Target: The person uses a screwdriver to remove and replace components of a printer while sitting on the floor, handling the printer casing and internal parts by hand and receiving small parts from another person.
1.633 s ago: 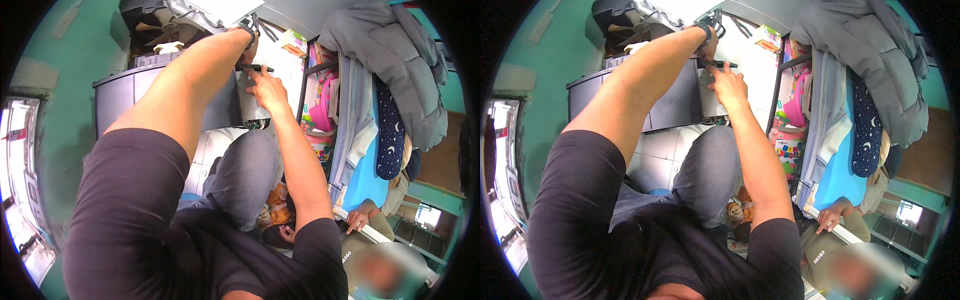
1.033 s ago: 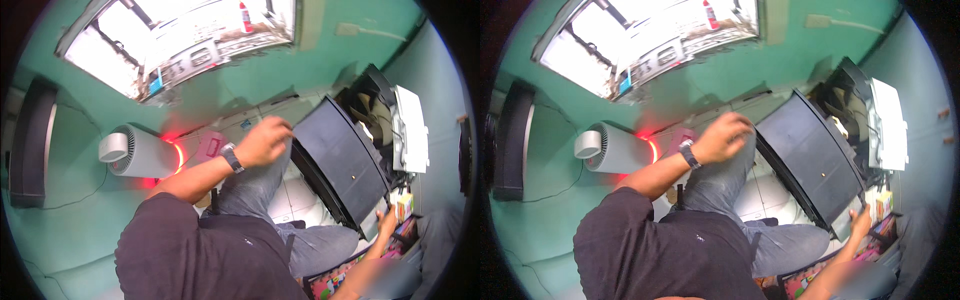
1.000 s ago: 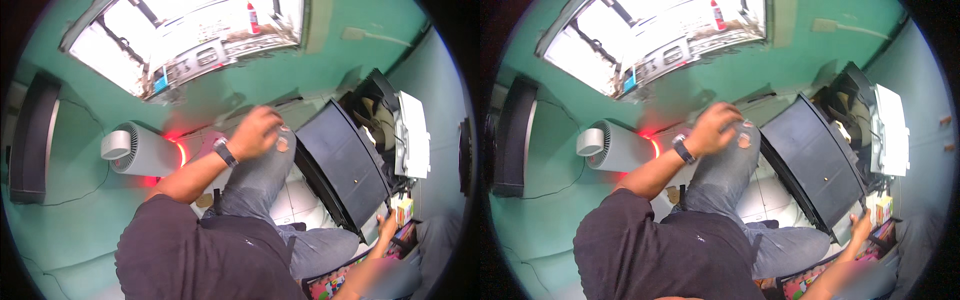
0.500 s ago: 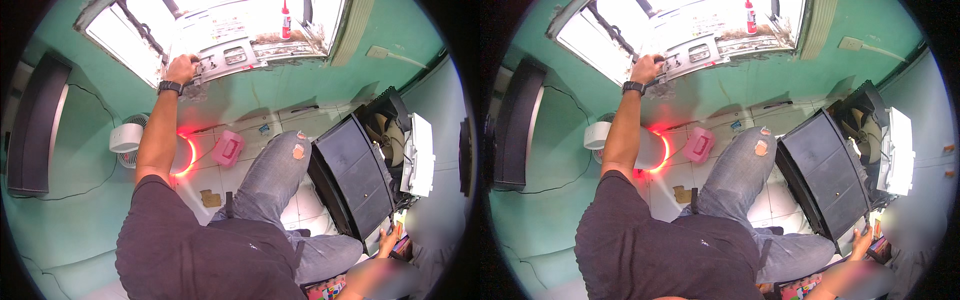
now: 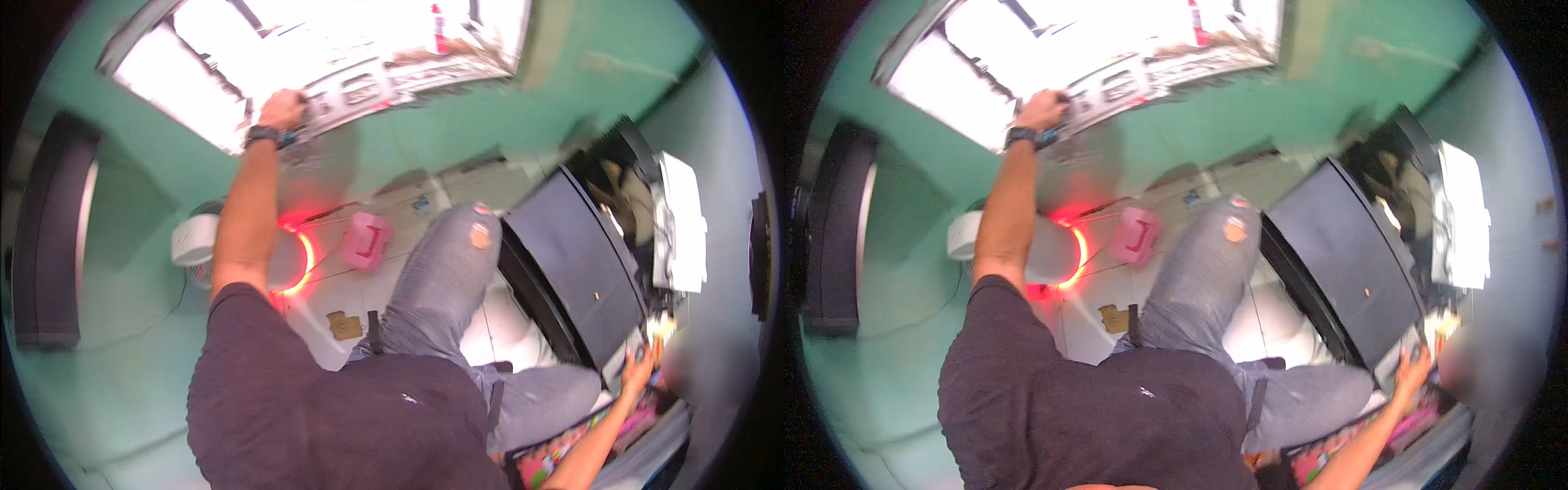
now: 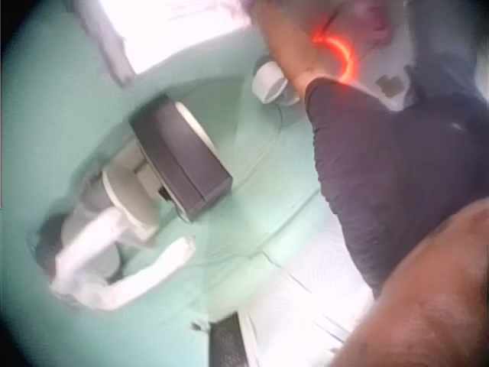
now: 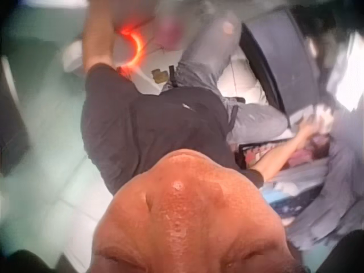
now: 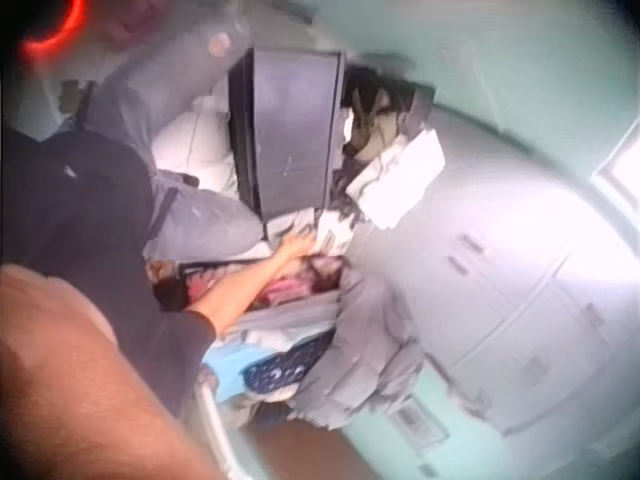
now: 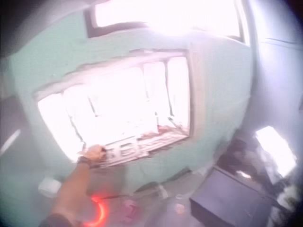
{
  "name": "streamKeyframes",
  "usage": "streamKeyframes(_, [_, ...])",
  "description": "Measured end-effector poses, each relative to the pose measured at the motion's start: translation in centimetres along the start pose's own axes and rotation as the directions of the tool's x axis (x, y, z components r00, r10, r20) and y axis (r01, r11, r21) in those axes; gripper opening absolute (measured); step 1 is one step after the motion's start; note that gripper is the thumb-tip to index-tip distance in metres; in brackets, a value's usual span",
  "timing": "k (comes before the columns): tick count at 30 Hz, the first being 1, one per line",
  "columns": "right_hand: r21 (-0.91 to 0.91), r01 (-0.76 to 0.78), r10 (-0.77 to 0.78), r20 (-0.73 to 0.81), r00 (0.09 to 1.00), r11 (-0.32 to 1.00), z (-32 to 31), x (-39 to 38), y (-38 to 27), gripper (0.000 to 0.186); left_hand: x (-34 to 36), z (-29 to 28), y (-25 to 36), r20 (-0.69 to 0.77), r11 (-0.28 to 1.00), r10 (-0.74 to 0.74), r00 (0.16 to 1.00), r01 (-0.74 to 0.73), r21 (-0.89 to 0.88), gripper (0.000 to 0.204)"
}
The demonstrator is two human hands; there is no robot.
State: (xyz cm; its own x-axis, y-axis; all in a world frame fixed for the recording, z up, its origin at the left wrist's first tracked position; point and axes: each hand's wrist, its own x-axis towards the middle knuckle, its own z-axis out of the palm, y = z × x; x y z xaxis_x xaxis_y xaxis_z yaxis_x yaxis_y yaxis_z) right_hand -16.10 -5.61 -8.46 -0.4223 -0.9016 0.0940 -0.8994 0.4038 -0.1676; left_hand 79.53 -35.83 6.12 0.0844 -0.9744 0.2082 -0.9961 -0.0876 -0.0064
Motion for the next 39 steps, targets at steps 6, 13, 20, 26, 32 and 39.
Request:
streamKeyframes(6, [0.090,0.044,-0.036,-0.091,0.995,0.995,2.7,4.6,-6.8,0.066,-0.9,-1.5,-19.2,0.008,1.000,0.017,1.000,-0.017,0.000,0.034])
streamKeyframes(13, [0.086,-0.330,0.331,0.004,0.944,0.940,-2.9,0.7,-3.1,0.062,-3.3,-3.4,13.3,-0.187,0.834,0.193,0.963,-0.261,-0.485,0.028])
streamKeyframes(20, [0.269,-0.479,0.463,0.127,0.877,0.835,-0.8,1.6,-3.5,0.072,-17.9,2.0,49.6,-0.096,0.237,0.775,0.625,-0.427,-0.873,0.014])
streamKeyframes(26, [0.310,-0.488,0.461,0.163,0.873,0.816,-1.3,2.4,-3.8,0.069,-21.9,7.8,69.6,-0.351,-0.010,0.795,0.495,-0.569,-0.823,0.014])
streamKeyframes(32, [0.307,-0.556,0.533,0.161,0.830,0.773,-1.0,2.2,-3.2,0.071,-22.6,9.4,76.7,-0.336,-0.003,0.829,0.446,-0.598,-0.802,0.013])
streamKeyframes(39, [0.327,-0.560,0.537,0.167,0.827,0.761,-1.1,1.9,-3.3,0.073,-22.8,9.9,77.2,-0.376,-0.046,0.883,0.283,-0.743,-0.667,0.014])
